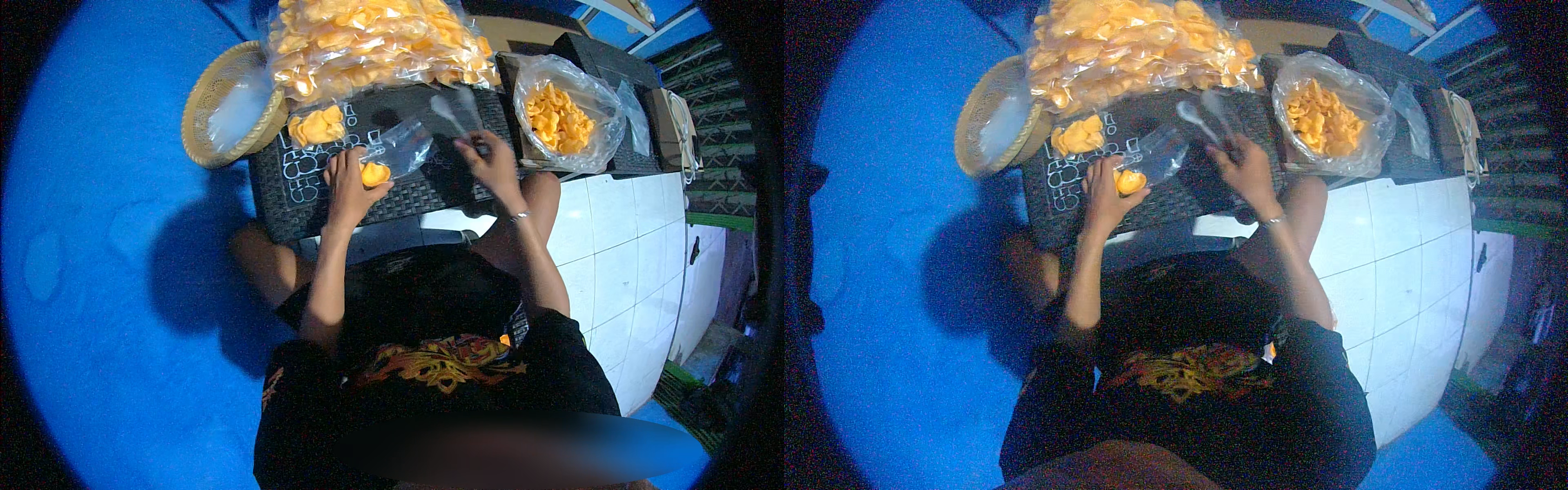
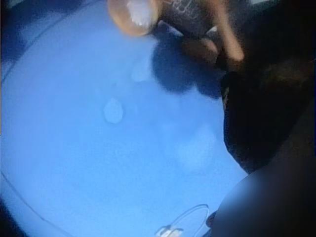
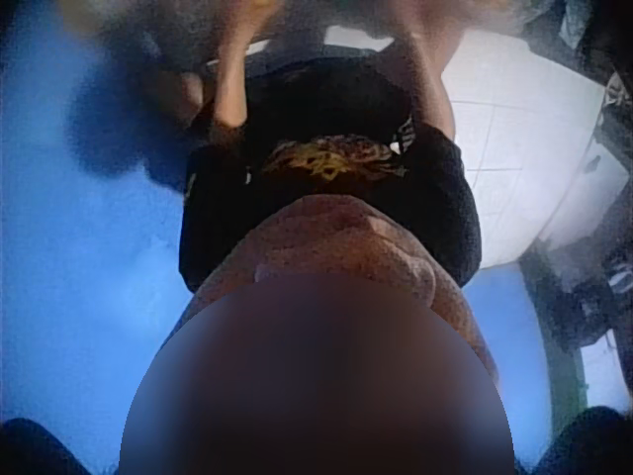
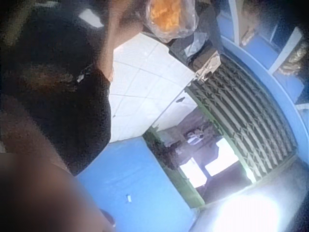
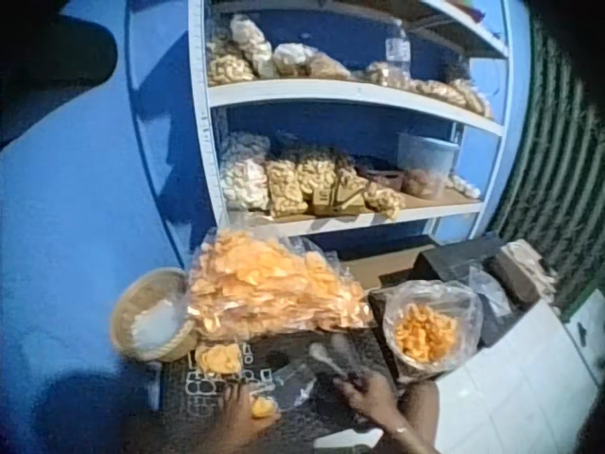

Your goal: The person scoops yellow snack chips from a large bag into small clear plastic bags using a metal scoop. They then fold and seal each small bag and place it on a stack of completed packages.

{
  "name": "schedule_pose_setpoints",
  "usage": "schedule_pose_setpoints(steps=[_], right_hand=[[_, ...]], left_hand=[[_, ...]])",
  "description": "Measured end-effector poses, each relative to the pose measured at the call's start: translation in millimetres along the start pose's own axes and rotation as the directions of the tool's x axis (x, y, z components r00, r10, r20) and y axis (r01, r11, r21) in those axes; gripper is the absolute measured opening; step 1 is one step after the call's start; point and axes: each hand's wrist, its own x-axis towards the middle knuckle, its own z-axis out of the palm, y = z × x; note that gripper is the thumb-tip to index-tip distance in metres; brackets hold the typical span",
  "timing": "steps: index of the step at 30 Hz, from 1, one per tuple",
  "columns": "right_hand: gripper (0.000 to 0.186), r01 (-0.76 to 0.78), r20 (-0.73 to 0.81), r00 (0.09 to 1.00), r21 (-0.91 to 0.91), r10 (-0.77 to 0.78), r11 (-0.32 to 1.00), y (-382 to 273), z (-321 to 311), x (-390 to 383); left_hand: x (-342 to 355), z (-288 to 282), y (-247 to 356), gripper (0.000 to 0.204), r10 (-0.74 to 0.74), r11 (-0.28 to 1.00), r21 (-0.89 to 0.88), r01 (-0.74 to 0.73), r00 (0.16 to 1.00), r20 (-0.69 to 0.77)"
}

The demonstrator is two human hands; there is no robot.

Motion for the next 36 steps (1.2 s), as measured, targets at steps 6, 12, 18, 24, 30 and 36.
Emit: schedule_pose_setpoints(steps=[6,12,18,24,30,36], right_hand=[[0.025,-0.113,-0.005,0.994,0.002,0.113,0.994,-26,54,11],[0.026,0.279,0.089,0.959,-0.161,-0.268,0.947,-76,28,4],[0.042,0.552,0.22,0.83,-0.458,-0.513,0.697,-118,12,-11],[0.046,0.529,0.416,0.818,-0.272,-0.397,0.804,-121,10,-7],[0.043,0.284,0.359,0.906,-0.123,-0.224,0.951,-131,4,-5],[0.033,0.339,0.36,0.883,-0.048,-0.301,0.939,-147,8,-13]], left_hand=[[-14,15,-6,0.075,0.04,0.981,-0.179,-0.07,0.986,-0.163],[-22,17,-10,0.078,-0.054,0.921,-0.389,0.013,0.994,-0.096],[-21,29,-12,0.076,-0.144,0.653,-0.75,0.102,0.99,0.009],[-22,26,-20,0.063,0.064,0.918,-0.383,-0.106,0.991,-0.121],[-19,12,-9,0.051,0.0,0.826,-0.549,-0.133,0.972,-0.235],[-20,6,-1,0.065,0.025,0.901,-0.404,-0.157,0.95,-0.312]])
